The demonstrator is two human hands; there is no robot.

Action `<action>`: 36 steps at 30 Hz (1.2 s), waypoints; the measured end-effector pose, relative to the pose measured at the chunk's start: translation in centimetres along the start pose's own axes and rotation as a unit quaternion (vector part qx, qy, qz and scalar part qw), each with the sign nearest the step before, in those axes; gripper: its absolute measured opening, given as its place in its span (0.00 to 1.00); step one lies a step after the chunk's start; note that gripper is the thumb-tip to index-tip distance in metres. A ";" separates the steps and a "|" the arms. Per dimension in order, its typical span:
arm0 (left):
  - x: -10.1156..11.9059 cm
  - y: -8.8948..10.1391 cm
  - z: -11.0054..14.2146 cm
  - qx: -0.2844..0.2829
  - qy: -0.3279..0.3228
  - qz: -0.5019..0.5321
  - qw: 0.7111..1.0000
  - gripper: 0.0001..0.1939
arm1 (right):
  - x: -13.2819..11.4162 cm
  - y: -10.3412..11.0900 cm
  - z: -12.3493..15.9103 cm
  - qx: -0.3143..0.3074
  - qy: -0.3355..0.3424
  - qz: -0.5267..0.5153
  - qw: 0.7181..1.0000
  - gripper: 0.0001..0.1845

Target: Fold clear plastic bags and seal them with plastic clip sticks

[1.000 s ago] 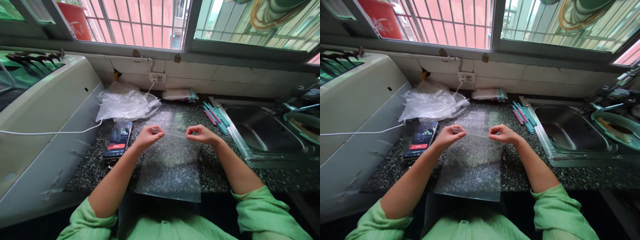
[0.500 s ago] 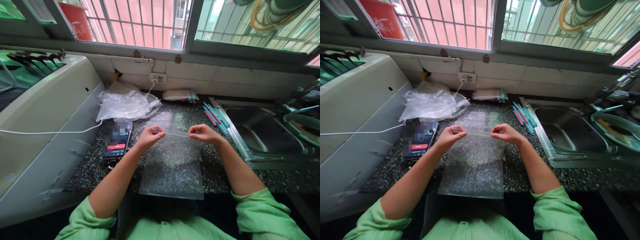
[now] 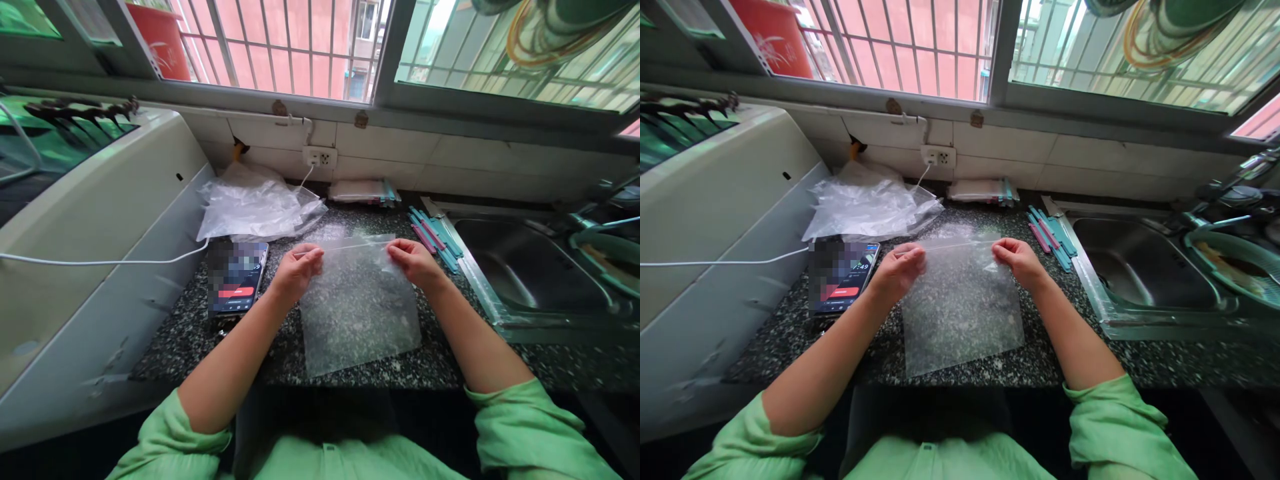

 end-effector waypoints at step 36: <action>0.2 -0.9 0.4 0.009 -0.061 0.020 0.998 0.16 | -3.3 -6.7 4.5 0.032 0.171 0.316 0.933 0.29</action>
Point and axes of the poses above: each hand's wrist, its own z-axis away from the middle knuckle, its own y-axis out of the back of the hand, x = y × z, the point moved 8 cm from there along -z, towards the middle knuckle, and after that the axes turned 2 degrees about y, right-handed, at the moved point
